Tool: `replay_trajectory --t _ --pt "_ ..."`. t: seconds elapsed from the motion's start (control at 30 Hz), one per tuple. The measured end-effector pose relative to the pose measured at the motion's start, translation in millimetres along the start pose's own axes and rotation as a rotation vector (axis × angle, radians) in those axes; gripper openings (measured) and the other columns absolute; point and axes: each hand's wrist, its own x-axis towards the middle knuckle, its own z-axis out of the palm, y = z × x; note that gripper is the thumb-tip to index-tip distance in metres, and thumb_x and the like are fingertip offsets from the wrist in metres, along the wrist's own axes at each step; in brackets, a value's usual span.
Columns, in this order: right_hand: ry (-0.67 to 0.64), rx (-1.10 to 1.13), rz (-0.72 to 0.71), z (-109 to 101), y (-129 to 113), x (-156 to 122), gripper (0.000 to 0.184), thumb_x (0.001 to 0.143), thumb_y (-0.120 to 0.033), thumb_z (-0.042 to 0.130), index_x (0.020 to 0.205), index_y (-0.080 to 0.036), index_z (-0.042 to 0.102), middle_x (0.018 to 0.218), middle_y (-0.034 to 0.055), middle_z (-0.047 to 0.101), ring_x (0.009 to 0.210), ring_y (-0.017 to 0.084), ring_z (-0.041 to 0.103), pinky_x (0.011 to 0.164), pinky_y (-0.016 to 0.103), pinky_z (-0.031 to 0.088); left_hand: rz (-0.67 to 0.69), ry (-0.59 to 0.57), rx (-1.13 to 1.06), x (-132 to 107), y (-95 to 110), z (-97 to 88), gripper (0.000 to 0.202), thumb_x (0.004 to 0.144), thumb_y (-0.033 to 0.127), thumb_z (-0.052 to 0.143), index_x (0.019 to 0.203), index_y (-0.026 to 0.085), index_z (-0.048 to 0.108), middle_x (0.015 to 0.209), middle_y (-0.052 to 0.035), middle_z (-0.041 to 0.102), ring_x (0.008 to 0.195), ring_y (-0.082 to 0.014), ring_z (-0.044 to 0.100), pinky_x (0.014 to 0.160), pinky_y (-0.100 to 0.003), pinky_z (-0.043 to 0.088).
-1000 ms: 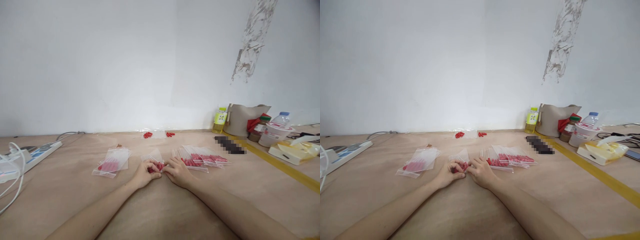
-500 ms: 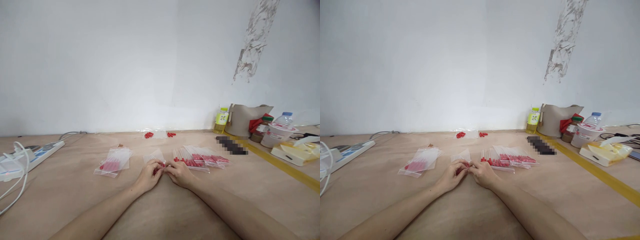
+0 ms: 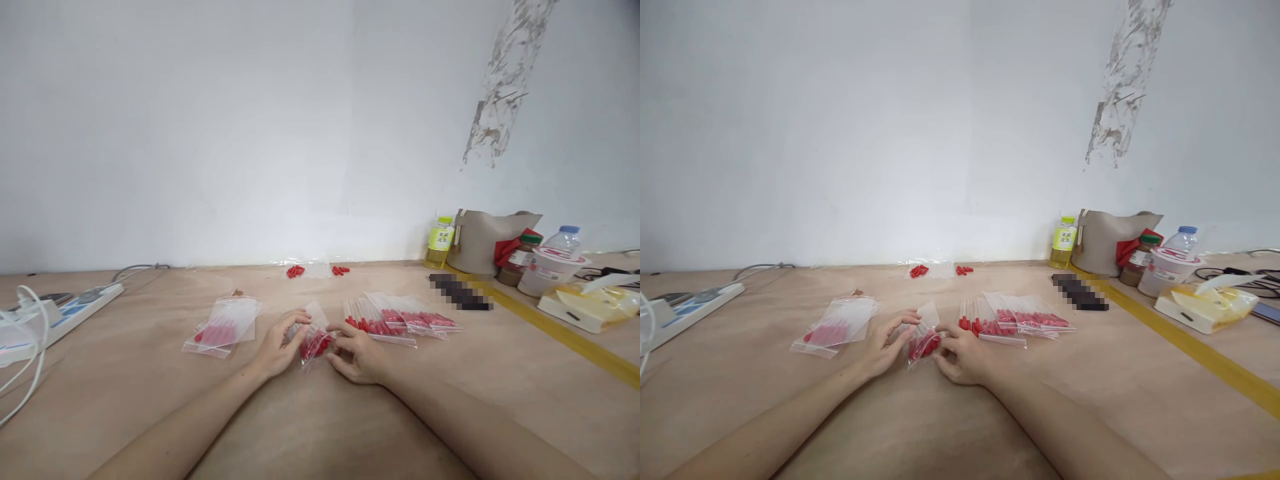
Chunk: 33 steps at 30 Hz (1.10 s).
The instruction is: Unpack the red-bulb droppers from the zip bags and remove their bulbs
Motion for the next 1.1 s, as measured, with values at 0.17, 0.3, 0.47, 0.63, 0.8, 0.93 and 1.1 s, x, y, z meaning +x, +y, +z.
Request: replay_trajectory --t 0.17,0.3,0.47,0.63,0.8,0.93,1.1 --pt "0.147 0.025 0.105 4.0 6.0 -1.7 0.013 0.074 -0.014 0.052 0.062 -0.017 0.054 0.087 0.0057 0.057 0.075 0.012 0.058 0.067 0.025 0.048 0.027 -0.352 0.123 1.8 -6.8 -16.5 0.04 0.086 0.035 0.04 0.125 0.026 0.043 0.13 -0.0033 0.045 0.125 -0.0214 0.032 0.105 -0.041 0.023" --pt "0.166 -0.036 0.13 9.6 10.6 -2.1 0.011 0.074 -0.011 0.051 0.078 -0.018 0.059 0.088 0.0051 0.054 0.072 0.011 0.056 0.065 0.024 0.047 0.046 -0.393 0.164 -1.1 0.0 -18.3 0.046 0.082 0.04 0.047 0.126 0.026 0.042 0.125 -0.0066 0.047 0.115 -0.0231 0.041 0.098 -0.039 0.032" --pt "0.124 -0.269 0.167 9.0 8.7 -3.6 0.012 0.075 -0.013 0.052 0.072 -0.018 0.062 0.076 0.0031 0.049 0.07 0.013 0.049 0.064 0.026 0.042 0.118 -0.357 0.202 -3.7 8.4 -18.8 0.049 0.07 0.045 0.059 0.113 0.023 0.052 0.103 -0.0077 0.055 0.097 -0.024 0.049 0.086 -0.037 0.039" --pt "0.054 -0.283 0.15 6.7 2.3 -2.8 0.018 0.074 -0.009 0.051 0.084 -0.02 0.063 0.077 0.0035 0.053 0.075 0.015 0.049 0.068 0.027 0.04 0.093 -0.32 0.243 -4.8 7.0 -17.0 0.047 0.069 0.047 0.06 0.109 0.023 0.054 0.097 -0.0063 0.055 0.091 -0.0224 0.051 0.08 -0.033 0.041" --pt "-0.02 -0.264 0.122 2.5 -2.4 -2.3 0.035 0.074 -0.014 0.056 0.108 -0.024 0.056 0.088 0.0039 0.061 0.083 0.017 0.051 0.073 0.031 0.038 0.043 -0.271 0.237 -7.9 7.1 -16.0 0.042 0.072 0.047 0.057 0.107 0.024 0.056 0.095 -0.0044 0.056 0.088 -0.0203 0.052 0.078 -0.031 0.041" --pt "-0.083 -0.191 0.169 -2.9 -4.1 0.6 0.041 0.076 -0.027 0.06 0.116 -0.027 0.051 0.087 0.0025 0.064 0.08 0.017 0.053 0.075 0.032 0.036 0.001 -0.239 0.189 -9.2 7.5 -17.3 0.042 0.071 0.048 0.058 0.105 0.024 0.056 0.091 -0.0033 0.058 0.083 -0.0189 0.053 0.075 -0.03 0.043" --pt "-0.074 -0.036 0.241 -2.4 -7.6 10.1 0.027 0.071 -0.036 0.065 0.096 -0.026 0.061 0.076 -0.0022 0.065 0.074 0.015 0.054 0.07 0.028 0.036 -0.078 -0.263 0.163 -13.3 7.2 -23.4 0.044 0.071 0.048 0.058 0.107 0.023 0.055 0.096 -0.0031 0.059 0.083 -0.0186 0.055 0.073 -0.028 0.044"
